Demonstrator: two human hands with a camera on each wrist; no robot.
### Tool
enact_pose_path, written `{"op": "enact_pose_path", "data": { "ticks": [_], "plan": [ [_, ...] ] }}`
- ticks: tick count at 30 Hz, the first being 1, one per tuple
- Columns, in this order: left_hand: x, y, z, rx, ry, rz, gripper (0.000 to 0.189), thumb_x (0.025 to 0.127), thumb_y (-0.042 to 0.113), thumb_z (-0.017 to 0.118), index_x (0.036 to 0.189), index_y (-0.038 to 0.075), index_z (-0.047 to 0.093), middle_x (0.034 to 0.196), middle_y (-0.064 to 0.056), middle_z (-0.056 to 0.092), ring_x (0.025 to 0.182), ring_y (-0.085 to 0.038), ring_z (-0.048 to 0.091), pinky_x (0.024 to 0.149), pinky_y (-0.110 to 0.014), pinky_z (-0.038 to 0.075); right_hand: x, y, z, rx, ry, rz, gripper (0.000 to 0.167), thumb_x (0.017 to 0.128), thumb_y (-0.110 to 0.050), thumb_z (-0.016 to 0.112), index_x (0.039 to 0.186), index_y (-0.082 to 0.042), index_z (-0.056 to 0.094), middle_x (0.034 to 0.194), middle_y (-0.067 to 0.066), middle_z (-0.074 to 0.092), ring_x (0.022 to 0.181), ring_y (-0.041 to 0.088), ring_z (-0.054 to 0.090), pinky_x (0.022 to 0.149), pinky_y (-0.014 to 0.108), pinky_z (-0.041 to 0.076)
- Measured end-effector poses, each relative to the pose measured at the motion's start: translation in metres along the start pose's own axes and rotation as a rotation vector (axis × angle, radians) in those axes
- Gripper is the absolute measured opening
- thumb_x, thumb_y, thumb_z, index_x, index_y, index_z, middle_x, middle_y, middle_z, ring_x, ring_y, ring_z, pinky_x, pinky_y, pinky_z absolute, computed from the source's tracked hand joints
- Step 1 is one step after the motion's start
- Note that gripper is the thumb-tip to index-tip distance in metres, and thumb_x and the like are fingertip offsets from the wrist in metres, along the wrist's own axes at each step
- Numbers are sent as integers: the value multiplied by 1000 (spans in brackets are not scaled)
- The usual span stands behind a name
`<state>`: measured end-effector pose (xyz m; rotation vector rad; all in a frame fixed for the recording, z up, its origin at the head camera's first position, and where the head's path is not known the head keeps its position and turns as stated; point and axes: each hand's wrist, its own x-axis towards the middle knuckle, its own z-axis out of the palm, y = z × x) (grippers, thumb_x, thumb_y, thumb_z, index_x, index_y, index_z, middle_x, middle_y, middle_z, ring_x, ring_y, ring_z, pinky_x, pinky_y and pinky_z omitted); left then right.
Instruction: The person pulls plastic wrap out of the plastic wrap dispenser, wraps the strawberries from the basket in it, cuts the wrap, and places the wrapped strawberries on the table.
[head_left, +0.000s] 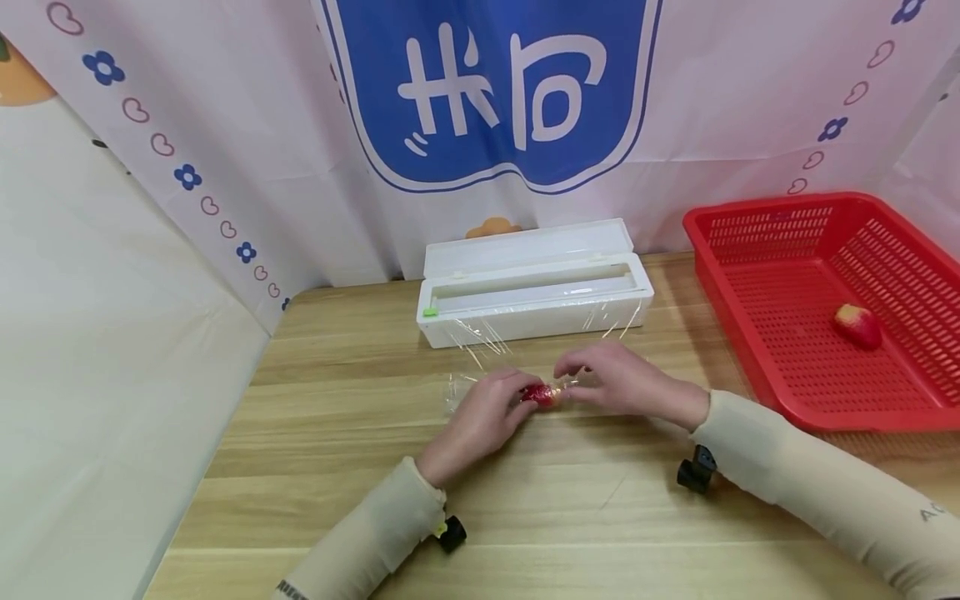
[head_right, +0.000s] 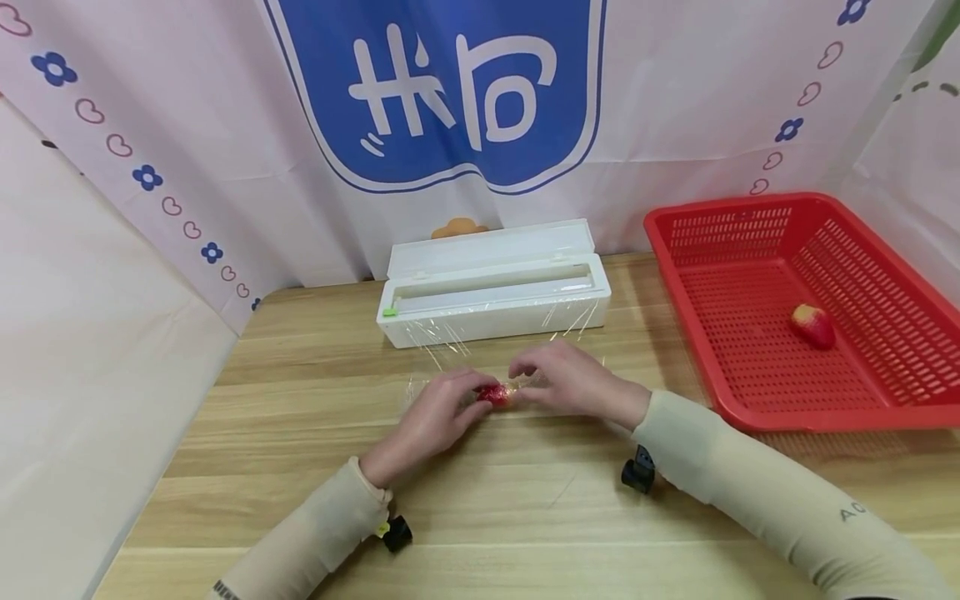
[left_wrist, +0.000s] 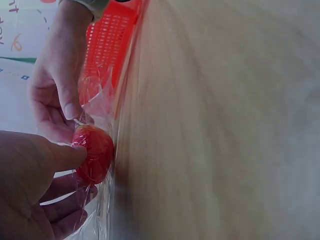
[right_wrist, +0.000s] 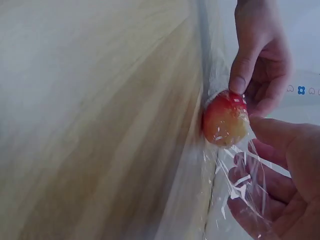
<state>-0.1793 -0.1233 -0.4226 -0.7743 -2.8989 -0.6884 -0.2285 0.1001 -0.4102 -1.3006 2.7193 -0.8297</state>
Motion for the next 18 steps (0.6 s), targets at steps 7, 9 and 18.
{"op": "enact_pose_path", "data": {
  "ticks": [7,9,18],
  "plan": [
    [3,-6,-1,-36,-25,-61,25,93,22,67,118,18,70,116,0,73,109,-18,65,100,-37,53,6,-1,6,40,16,-17,22,84,-23,79,103,-16,72,98,-5,75,92,12,69,85,36,57],
    [4,-7,-1,-44,-29,-68,25,94,22,66,119,18,69,117,0,73,110,-18,65,100,-38,53,8,1,8,68,11,17,21,85,-23,78,104,-17,72,98,-5,75,93,11,70,86,35,57],
    [7,-6,-5,-16,43,-33,41,85,16,76,124,13,66,120,-3,68,113,-20,63,101,-38,52,12,7,9,138,17,122,22,90,-21,72,109,-14,65,101,-1,75,95,14,71,88,37,58]
  ]
}}
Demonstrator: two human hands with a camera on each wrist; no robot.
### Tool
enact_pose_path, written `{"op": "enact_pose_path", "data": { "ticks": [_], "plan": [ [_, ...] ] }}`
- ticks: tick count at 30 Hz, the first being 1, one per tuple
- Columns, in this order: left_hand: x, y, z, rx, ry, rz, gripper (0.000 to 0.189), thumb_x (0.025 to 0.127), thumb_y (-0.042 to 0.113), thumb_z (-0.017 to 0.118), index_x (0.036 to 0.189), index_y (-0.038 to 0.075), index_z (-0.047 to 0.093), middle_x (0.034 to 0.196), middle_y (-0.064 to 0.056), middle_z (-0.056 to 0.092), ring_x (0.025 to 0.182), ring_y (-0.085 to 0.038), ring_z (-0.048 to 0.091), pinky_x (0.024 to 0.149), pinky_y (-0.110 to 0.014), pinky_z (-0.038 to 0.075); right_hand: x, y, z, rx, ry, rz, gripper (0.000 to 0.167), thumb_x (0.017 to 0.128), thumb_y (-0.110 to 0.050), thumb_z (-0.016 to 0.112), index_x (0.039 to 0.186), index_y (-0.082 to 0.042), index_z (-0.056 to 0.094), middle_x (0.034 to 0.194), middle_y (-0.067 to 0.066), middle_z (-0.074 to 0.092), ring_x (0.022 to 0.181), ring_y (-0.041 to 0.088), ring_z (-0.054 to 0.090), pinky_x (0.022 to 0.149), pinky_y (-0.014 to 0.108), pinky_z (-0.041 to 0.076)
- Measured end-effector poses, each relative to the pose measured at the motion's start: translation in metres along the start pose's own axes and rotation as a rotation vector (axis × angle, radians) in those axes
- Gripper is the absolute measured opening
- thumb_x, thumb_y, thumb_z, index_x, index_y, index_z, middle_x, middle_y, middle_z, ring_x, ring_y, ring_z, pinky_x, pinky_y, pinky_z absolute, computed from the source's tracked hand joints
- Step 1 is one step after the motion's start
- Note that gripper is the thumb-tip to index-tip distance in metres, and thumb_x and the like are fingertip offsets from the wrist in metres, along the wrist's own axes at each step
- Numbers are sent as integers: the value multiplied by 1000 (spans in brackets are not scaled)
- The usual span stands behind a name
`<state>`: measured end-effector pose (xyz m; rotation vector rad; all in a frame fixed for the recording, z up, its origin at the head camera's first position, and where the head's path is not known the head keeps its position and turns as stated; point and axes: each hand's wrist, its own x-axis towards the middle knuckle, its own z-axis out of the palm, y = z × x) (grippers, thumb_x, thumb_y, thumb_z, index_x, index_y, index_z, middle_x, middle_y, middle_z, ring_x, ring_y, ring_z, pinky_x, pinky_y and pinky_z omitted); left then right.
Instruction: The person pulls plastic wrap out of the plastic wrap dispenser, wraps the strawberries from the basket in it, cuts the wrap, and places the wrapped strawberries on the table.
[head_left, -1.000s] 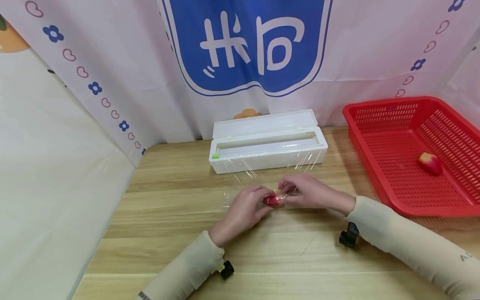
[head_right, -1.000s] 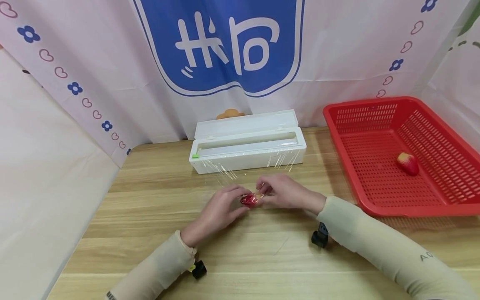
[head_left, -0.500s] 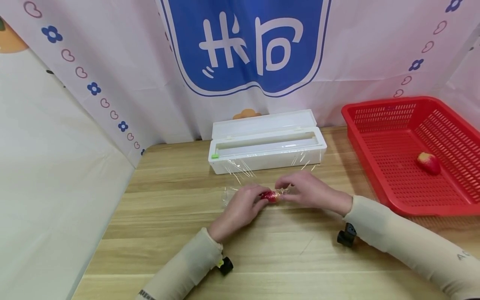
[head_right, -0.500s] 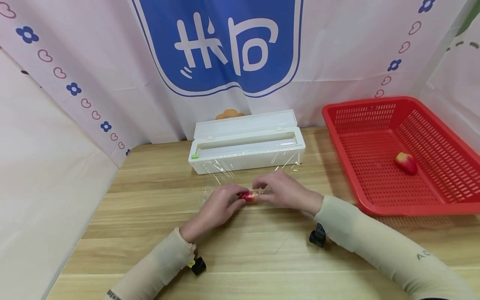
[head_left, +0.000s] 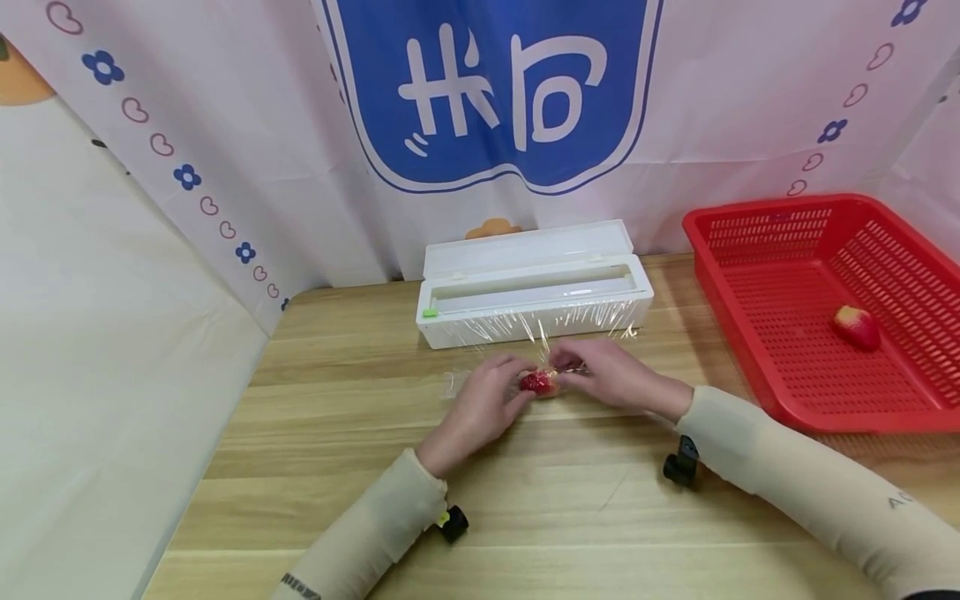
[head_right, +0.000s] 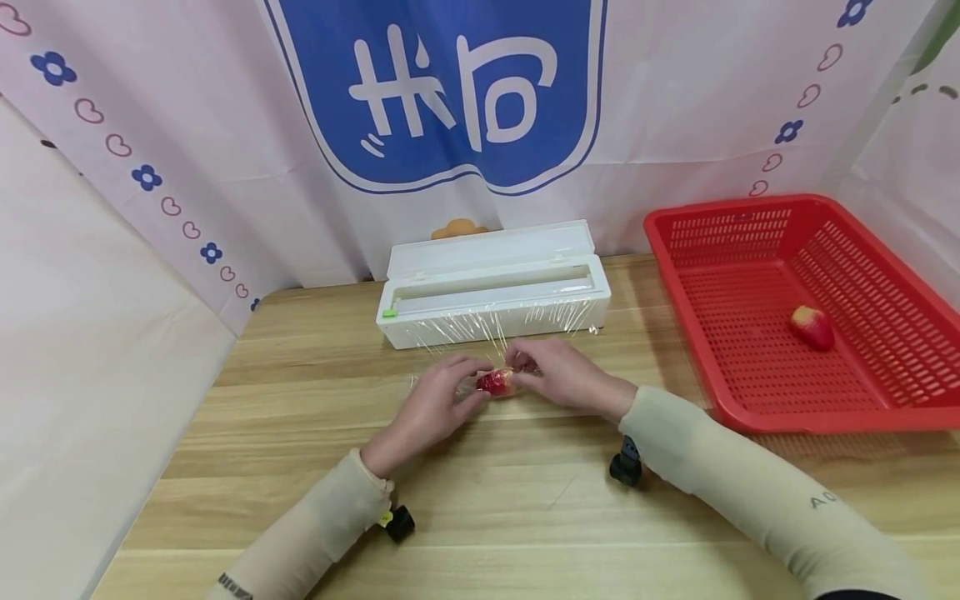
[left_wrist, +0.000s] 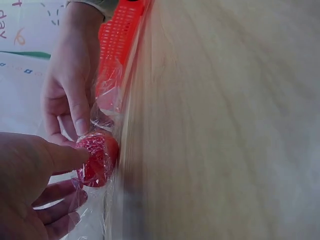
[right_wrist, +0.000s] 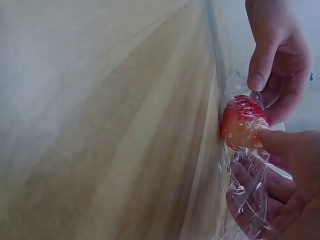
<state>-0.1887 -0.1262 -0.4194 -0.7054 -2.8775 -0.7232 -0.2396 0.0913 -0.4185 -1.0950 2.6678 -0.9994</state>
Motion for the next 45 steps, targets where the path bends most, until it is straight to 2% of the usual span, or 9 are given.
{"op": "enact_pose_path", "data": {
  "ticks": [3,7,17,20,26,30,34,39,45],
  "plan": [
    [1,0,0,10,18,23,42,82,12,79,122,14,66,119,-1,68,112,-18,63,101,-35,52,1,0,0,1,4,2,15,90,-19,72,104,-16,68,98,-3,75,93,12,70,86,35,58],
    [4,-1,1,18,6,35,43,80,11,80,121,14,66,120,-1,68,112,-18,64,101,-33,53,2,1,1,-42,30,2,12,90,-21,72,102,-19,71,97,-5,75,91,11,69,84,35,58],
    [13,-4,2,13,-40,-1,48,79,10,81,124,12,63,117,-4,69,106,-18,66,97,-32,55,2,-2,1,-235,94,-61,32,87,-20,75,119,-14,71,115,6,72,105,25,68,91,44,58],
    [16,-4,2,22,-50,-20,44,81,10,79,122,12,64,118,-4,69,109,-19,66,99,-34,54,2,-3,0,-267,112,-86,31,87,-18,76,117,-14,71,115,6,72,106,25,67,91,44,58],
    [19,-5,3,46,-51,-39,39,85,15,76,122,13,65,121,-4,69,115,-22,64,104,-37,51,5,-3,0,-270,92,-74,26,87,-19,75,113,-15,73,109,3,72,102,22,67,91,42,57],
    [20,-7,3,67,-49,-54,40,88,17,74,126,14,65,116,-4,67,105,-20,65,95,-35,56,6,-3,0,-287,87,-64,30,87,-18,76,116,-14,72,113,6,71,106,24,66,94,43,56],
    [21,-9,3,72,-48,-67,40,89,19,73,128,16,65,108,-4,63,96,-18,63,87,-33,57,8,-5,0,-294,128,-120,28,85,-16,77,113,-13,73,110,4,72,104,22,65,93,41,56],
    [23,-11,4,49,-53,-87,39,88,21,74,126,15,65,112,-3,68,102,-18,65,93,-34,55,12,-7,1,-244,137,-186,22,86,-16,77,108,-15,76,101,0,75,93,17,68,86,36,57],
    [24,-14,4,-7,-37,-109,33,87,20,75,118,12,66,112,-3,72,103,-20,67,94,-35,55,14,-7,5,-236,109,-186,24,85,-20,78,109,-16,76,102,0,77,93,16,70,85,36,58]
  ]
}}
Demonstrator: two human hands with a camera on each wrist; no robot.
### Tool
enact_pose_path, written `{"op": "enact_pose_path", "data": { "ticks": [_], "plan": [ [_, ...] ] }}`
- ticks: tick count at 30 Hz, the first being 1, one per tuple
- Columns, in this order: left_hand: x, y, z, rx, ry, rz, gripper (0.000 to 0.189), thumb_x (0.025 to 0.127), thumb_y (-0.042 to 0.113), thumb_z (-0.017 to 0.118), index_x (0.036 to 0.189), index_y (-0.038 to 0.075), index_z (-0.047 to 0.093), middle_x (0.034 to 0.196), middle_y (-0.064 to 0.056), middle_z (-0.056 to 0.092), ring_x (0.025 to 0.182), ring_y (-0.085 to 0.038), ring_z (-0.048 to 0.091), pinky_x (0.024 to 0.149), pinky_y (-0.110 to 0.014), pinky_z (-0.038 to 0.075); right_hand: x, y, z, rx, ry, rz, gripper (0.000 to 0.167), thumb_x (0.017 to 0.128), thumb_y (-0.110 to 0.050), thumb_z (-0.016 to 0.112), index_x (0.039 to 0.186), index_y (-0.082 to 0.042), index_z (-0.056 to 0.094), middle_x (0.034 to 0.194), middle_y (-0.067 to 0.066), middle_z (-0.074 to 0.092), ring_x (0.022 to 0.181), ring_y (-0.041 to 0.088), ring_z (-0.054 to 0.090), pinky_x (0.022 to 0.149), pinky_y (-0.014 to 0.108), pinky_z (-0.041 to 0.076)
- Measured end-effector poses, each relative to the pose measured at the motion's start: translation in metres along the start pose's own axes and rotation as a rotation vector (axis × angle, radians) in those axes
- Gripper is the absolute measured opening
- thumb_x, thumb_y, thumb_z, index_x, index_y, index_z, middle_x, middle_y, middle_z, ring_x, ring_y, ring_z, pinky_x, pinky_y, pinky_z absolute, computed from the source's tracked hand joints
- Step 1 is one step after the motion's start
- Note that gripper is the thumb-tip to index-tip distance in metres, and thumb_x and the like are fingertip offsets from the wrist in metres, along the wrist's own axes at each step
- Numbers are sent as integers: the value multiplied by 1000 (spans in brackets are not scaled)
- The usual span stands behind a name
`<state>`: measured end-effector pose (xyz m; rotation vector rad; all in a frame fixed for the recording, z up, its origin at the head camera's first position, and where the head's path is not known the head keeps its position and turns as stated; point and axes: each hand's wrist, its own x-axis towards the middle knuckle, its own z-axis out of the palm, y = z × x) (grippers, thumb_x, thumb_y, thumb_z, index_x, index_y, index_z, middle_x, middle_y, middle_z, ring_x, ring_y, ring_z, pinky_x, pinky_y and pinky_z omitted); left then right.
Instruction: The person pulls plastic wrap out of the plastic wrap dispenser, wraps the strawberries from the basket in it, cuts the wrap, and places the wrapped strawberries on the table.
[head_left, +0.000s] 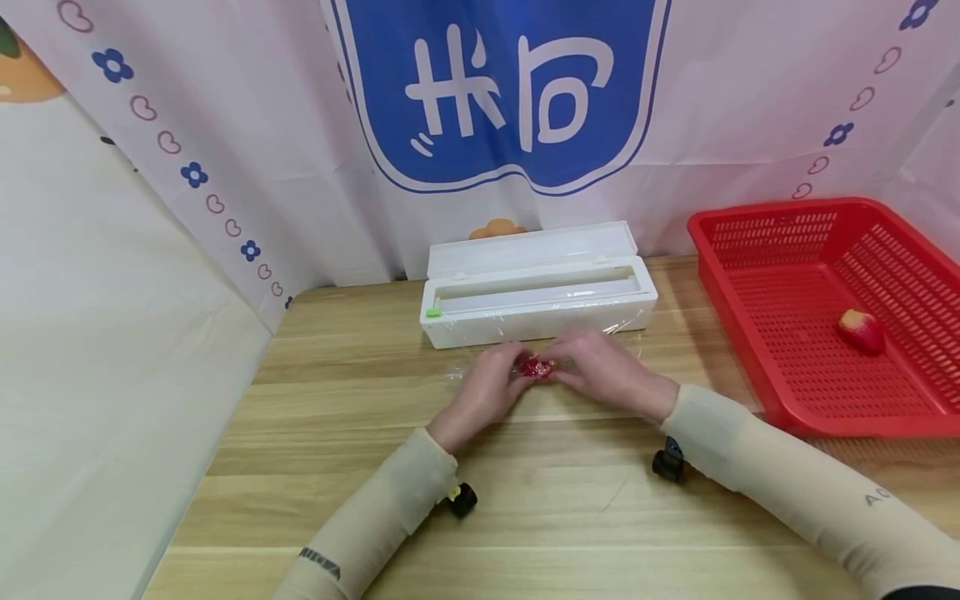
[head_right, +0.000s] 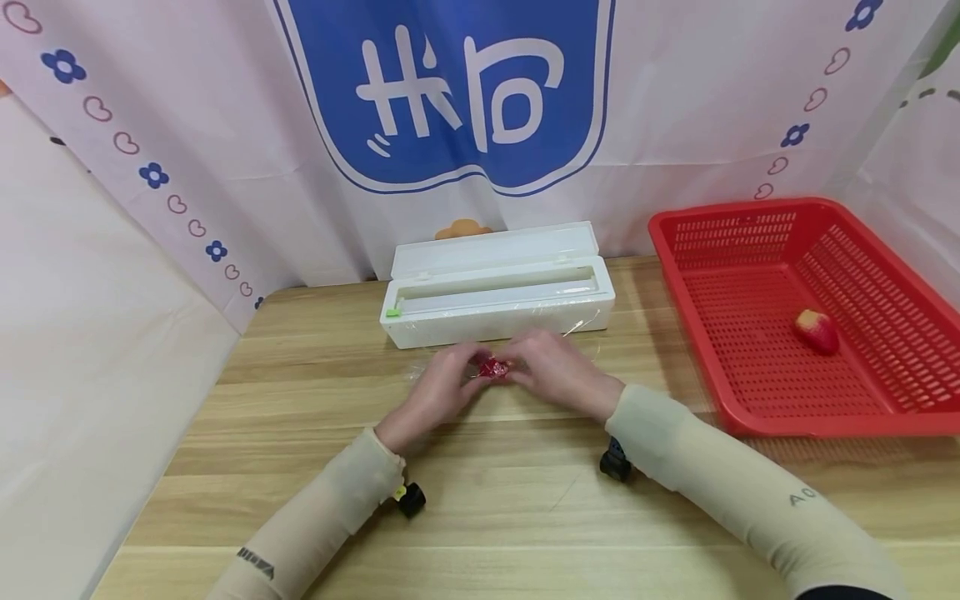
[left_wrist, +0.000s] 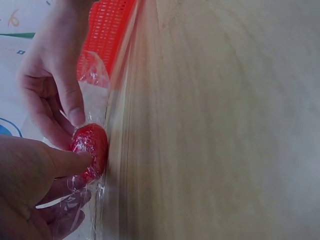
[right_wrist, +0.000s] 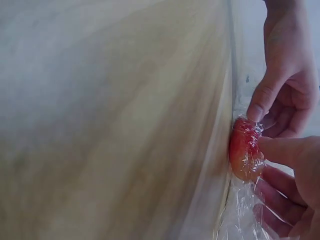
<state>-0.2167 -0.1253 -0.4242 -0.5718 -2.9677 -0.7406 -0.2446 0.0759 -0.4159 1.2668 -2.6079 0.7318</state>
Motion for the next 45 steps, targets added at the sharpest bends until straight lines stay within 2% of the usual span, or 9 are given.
{"op": "enact_pose_path", "data": {
  "ticks": [3,7,16,22,26,29,34,45],
  "plan": [
    [-2,-2,-2,-14,14,13,29,87,19,76,114,12,68,110,-4,72,102,-20,67,93,-35,55,1,1,2,-21,-11,15,27,84,-20,79,111,-17,76,106,1,76,98,17,70,89,37,57],
    [-6,-6,-10,-10,35,24,31,87,17,75,117,11,68,115,-6,72,106,-22,67,95,-36,55,3,0,2,-31,-41,43,27,84,-21,79,112,-19,76,109,1,76,101,19,70,92,40,57],
    [-14,-17,-39,-44,123,21,29,89,10,71,117,6,66,117,-11,70,108,-26,66,98,-42,54,4,2,0,-37,-59,55,26,85,-17,78,111,-17,76,110,3,76,103,21,70,94,41,56],
    [-19,-34,-57,31,271,-3,31,89,9,71,120,4,67,114,-13,68,105,-29,64,95,-43,54,3,2,0,-26,-51,40,26,85,-17,78,111,-16,76,110,3,76,103,21,70,93,41,56],
    [-23,-44,-62,124,329,-36,33,90,10,70,122,4,67,116,-15,65,108,-31,60,96,-44,52,5,2,0,-32,-58,30,26,86,-18,77,112,-17,76,110,2,76,102,20,70,93,40,56],
    [-25,-47,-63,192,328,-43,37,91,13,70,126,6,66,122,-16,62,114,-32,57,99,-45,50,6,2,-1,-47,-58,16,26,85,-18,77,112,-16,76,108,3,76,99,20,70,91,39,57],
    [-26,-50,-63,254,325,-53,44,91,15,70,134,9,60,128,-18,58,120,-34,53,105,-48,46,6,2,-2,-68,-58,0,27,85,-17,78,111,-15,76,104,3,76,94,18,70,86,37,58],
    [-29,-58,-62,309,305,-68,45,93,19,68,136,10,58,131,-15,58,123,-32,51,106,-48,46,8,0,-3,-82,-74,4,24,85,-17,77,109,-16,77,99,0,74,89,16,68,82,36,58]
  ]
}}
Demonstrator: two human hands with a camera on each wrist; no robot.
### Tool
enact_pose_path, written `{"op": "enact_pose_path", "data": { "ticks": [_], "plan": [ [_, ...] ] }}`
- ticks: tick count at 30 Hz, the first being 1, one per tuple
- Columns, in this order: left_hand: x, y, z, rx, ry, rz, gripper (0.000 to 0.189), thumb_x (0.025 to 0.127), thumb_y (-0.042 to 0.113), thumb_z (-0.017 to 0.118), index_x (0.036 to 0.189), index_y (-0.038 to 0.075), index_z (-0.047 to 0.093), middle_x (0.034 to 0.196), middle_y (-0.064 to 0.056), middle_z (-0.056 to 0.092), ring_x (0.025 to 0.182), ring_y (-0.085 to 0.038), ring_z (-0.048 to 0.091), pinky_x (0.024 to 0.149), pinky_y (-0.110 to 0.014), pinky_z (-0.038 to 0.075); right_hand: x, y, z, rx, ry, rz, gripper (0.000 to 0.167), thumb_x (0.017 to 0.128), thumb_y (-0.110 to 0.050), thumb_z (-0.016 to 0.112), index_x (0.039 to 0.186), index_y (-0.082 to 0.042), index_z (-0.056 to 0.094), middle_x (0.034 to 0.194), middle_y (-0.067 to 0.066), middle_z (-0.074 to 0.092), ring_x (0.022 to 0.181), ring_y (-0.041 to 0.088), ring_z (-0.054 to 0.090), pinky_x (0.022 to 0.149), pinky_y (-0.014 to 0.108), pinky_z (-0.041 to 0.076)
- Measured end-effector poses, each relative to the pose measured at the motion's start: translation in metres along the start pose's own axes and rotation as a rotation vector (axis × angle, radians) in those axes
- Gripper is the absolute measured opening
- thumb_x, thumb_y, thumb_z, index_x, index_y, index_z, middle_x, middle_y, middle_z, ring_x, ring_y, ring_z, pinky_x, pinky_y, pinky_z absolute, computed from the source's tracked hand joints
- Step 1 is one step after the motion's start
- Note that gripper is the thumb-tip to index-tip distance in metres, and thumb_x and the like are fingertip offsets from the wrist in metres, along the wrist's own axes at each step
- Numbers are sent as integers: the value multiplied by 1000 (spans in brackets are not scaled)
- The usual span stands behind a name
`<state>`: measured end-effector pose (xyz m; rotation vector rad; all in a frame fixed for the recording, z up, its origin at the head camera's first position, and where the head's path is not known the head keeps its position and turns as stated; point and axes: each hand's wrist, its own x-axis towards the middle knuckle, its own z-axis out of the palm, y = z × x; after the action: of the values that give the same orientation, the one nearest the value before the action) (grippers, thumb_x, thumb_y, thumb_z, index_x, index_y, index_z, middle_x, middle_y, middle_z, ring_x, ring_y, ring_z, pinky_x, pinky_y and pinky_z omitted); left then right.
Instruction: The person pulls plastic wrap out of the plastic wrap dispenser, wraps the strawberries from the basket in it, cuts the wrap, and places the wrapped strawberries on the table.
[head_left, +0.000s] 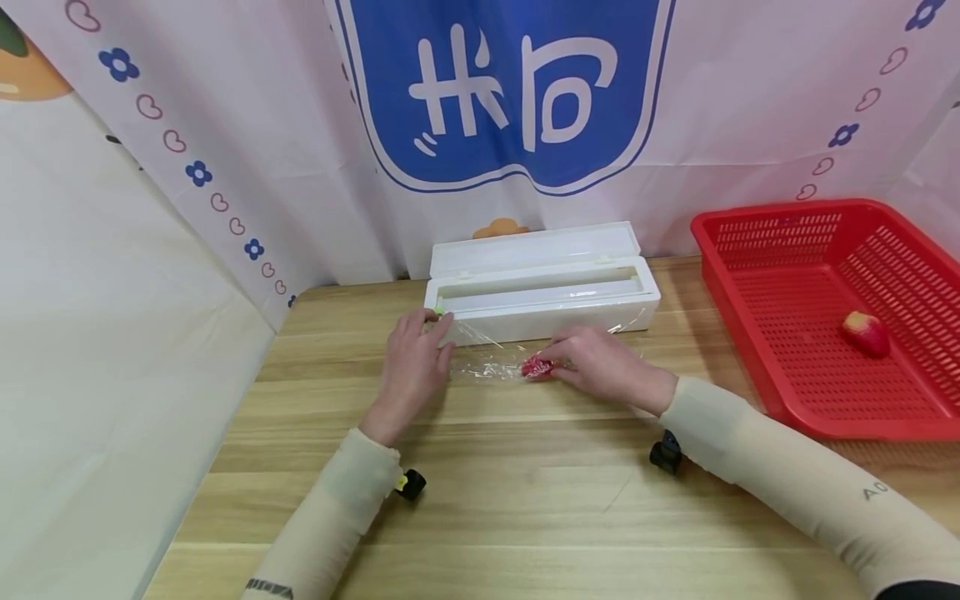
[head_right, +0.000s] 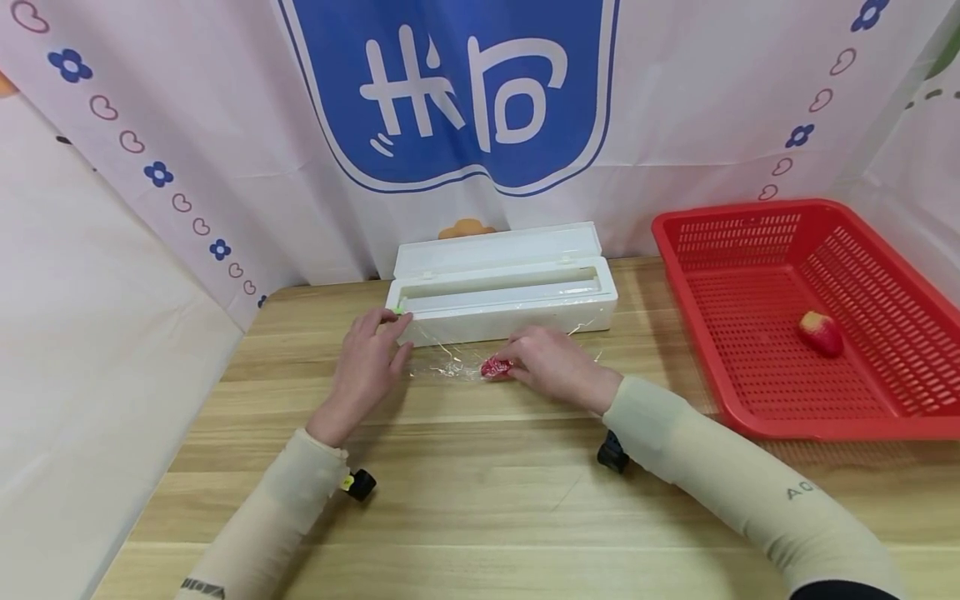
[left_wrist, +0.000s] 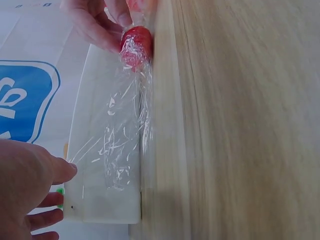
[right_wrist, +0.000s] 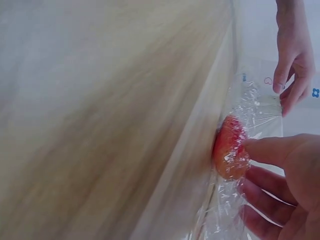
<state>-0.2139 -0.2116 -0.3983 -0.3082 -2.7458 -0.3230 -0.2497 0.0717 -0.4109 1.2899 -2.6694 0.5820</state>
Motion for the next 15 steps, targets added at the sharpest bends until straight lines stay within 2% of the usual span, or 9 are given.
{"op": "enact_pose_path", "data": {
  "ticks": [8,15],
  "plan": [
    [0,-7,-4,8,-15,42,41,95,18,65,134,5,60,132,-12,60,126,-30,52,110,-46,44,4,-5,-4,-25,-43,47,24,86,-19,77,109,-17,76,109,3,73,98,20,68,89,39,58],
    [0,-11,-8,7,-38,65,41,96,18,63,135,5,59,133,-12,60,125,-31,53,110,-45,44,7,-7,-8,-42,-70,47,22,86,-21,77,108,-19,76,102,0,72,93,17,66,84,36,58]
  ]
}}
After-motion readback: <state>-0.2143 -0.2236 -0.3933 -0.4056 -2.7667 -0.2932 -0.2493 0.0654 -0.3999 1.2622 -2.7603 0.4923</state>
